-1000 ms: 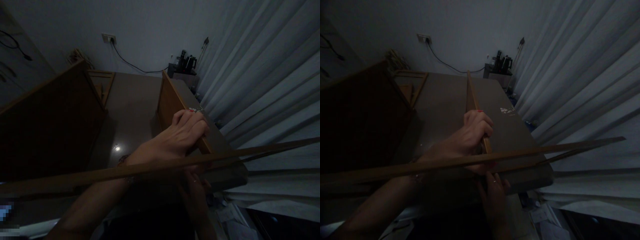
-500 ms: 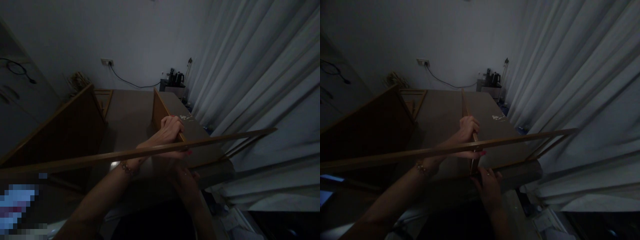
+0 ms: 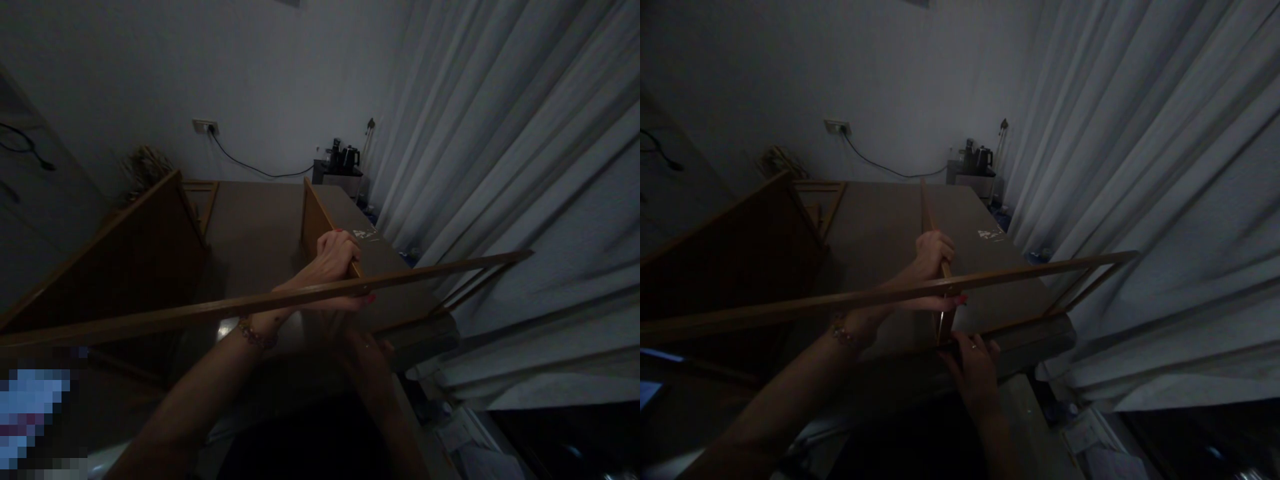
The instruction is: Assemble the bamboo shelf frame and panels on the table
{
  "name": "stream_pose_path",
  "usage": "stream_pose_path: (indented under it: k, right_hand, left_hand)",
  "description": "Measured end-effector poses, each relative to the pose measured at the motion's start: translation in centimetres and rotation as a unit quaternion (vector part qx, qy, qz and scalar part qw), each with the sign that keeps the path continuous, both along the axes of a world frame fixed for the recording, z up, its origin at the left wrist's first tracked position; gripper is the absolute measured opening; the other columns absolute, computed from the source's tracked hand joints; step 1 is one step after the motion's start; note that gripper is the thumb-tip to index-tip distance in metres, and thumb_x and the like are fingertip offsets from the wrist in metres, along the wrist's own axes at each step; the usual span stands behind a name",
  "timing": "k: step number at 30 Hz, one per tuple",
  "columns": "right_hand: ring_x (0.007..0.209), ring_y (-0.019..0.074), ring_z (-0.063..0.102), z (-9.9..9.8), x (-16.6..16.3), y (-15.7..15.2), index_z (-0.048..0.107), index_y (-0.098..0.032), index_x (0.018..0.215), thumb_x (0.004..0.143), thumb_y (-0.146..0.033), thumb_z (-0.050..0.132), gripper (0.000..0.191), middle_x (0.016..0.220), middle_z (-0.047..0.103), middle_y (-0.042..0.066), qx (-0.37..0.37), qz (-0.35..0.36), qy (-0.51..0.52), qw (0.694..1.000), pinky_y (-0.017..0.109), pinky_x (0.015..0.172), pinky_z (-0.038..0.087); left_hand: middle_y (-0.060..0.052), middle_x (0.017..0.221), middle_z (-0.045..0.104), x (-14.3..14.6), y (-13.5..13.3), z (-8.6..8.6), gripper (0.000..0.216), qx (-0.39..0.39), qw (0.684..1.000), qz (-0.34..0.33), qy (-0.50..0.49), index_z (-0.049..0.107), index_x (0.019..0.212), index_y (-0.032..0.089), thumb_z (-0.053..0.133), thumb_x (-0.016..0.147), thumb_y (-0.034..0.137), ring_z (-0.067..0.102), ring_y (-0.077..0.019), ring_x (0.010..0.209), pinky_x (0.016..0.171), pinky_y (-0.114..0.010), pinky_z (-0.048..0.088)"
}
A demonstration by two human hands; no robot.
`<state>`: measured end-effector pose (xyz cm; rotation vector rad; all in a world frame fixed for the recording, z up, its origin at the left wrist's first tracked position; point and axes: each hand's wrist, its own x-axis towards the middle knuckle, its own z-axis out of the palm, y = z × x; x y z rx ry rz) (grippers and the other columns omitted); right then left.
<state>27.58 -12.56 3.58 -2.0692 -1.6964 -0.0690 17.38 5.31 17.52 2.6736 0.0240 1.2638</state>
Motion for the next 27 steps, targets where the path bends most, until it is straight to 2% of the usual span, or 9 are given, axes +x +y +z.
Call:
stream_pose_path:
  k: [4, 7, 9, 11, 13, 16, 21, 24, 27]
  right_hand:
    - [0.098, 0.0226, 0.060, 0.0, -0.1, -0.1, 0.060, -0.026, 0.114, 0.096, -0.046, 0.053, 0.027, 0.097, 0.072, 0.002, 0.016, -0.004, 0.017, 1.000, 0.036, 0.084, 0.030]
    - [0.098, 0.0251, 0.059, -0.7, 0.1, -0.6, 0.056, -0.024, 0.120, 0.093, -0.050, 0.055, 0.037, 0.097, 0.070, 0.004, 0.044, -0.026, 0.046, 0.998, 0.040, 0.086, 0.032]
    - [0.100, 0.0263, 0.058, -1.8, 0.3, -1.2, 0.050, -0.023, 0.127, 0.093, -0.053, 0.054, 0.046, 0.103, 0.066, 0.007, 0.087, -0.024, 0.069, 0.993, 0.043, 0.089, 0.035]
    - [0.100, 0.0256, 0.057, -3.0, 0.4, -2.0, 0.045, -0.020, 0.128, 0.096, -0.050, 0.047, 0.043, 0.109, 0.061, 0.011, 0.157, -0.026, 0.099, 0.982, 0.044, 0.089, 0.039]
    - [0.094, 0.0226, 0.056, -3.9, 0.4, -3.0, 0.046, -0.020, 0.121, 0.100, -0.042, 0.040, 0.031, 0.107, 0.057, 0.011, 0.208, -0.039, 0.138, 0.967, 0.040, 0.083, 0.044]
    - [0.085, 0.0193, 0.055, -4.3, 0.1, -4.3, 0.047, -0.020, 0.109, 0.102, -0.035, 0.035, 0.020, 0.099, 0.054, 0.008, 0.222, -0.043, 0.182, 0.957, 0.034, 0.073, 0.048]
    - [0.070, 0.0174, 0.050, -3.4, -0.4, -5.2, 0.048, -0.022, 0.088, 0.103, -0.031, 0.033, 0.023, 0.079, 0.049, 0.002, 0.261, -0.016, 0.161, 0.952, 0.030, 0.062, 0.044]
    - [0.073, 0.0188, 0.050, -3.1, -0.6, -5.2, 0.052, -0.023, 0.082, 0.102, -0.033, 0.038, 0.026, 0.079, 0.049, 0.002, 0.267, -0.037, 0.115, 0.956, 0.031, 0.065, 0.043]
    - [0.089, 0.0239, 0.050, -2.6, -1.0, -4.9, 0.061, -0.022, 0.079, 0.098, -0.042, 0.047, 0.031, 0.094, 0.051, 0.007, 0.275, -0.098, 0.060, 0.955, 0.036, 0.076, 0.041]
  left_hand:
    - [-0.005, 0.096, 0.045, 0.0, 0.0, -0.2, 0.053, 0.001, 1.000, -0.003, -0.009, 0.032, 0.091, 0.021, 0.059, 0.072, 0.063, 0.042, -0.0216, 0.091, 0.087, -0.041, 0.035]
    - [-0.004, 0.096, 0.045, 0.1, 0.2, -0.4, 0.053, -0.001, 1.000, 0.000, -0.010, 0.033, 0.092, 0.022, 0.059, 0.072, 0.064, 0.042, -0.0220, 0.091, 0.086, -0.041, 0.035]
    - [-0.004, 0.094, 0.044, 0.1, 0.2, -0.5, 0.053, 0.002, 1.000, 0.001, -0.013, 0.033, 0.092, 0.022, 0.059, 0.072, 0.063, 0.042, -0.0221, 0.090, 0.085, -0.040, 0.035]
    - [-0.004, 0.093, 0.044, 0.2, 0.3, -0.5, 0.052, 0.011, 1.000, -0.001, -0.021, 0.033, 0.092, 0.022, 0.060, 0.072, 0.061, 0.042, -0.0224, 0.090, 0.084, -0.040, 0.035]
    - [-0.003, 0.093, 0.044, 0.3, 0.2, -0.4, 0.051, 0.022, 0.999, -0.005, -0.033, 0.033, 0.092, 0.022, 0.061, 0.072, 0.060, 0.042, -0.0227, 0.090, 0.085, -0.041, 0.035]
    - [-0.003, 0.092, 0.044, 0.3, 0.2, -0.3, 0.049, 0.030, 0.999, -0.012, -0.043, 0.034, 0.092, 0.022, 0.061, 0.073, 0.059, 0.043, -0.0223, 0.090, 0.085, -0.042, 0.035]
    - [-0.002, 0.090, 0.042, 0.4, 0.1, -0.4, 0.050, 0.030, 0.998, -0.008, -0.054, 0.034, 0.090, 0.021, 0.061, 0.072, 0.059, 0.042, -0.0213, 0.088, 0.085, -0.042, 0.037]
    - [-0.002, 0.091, 0.043, 0.4, 0.1, -0.3, 0.050, 0.016, 0.999, -0.004, -0.042, 0.034, 0.091, 0.022, 0.061, 0.073, 0.059, 0.042, -0.0211, 0.088, 0.086, -0.042, 0.037]
    - [-0.003, 0.092, 0.043, 0.3, 0.0, -0.3, 0.049, 0.013, 0.999, -0.004, -0.037, 0.034, 0.092, 0.022, 0.062, 0.073, 0.058, 0.041, -0.0212, 0.088, 0.087, -0.042, 0.036]
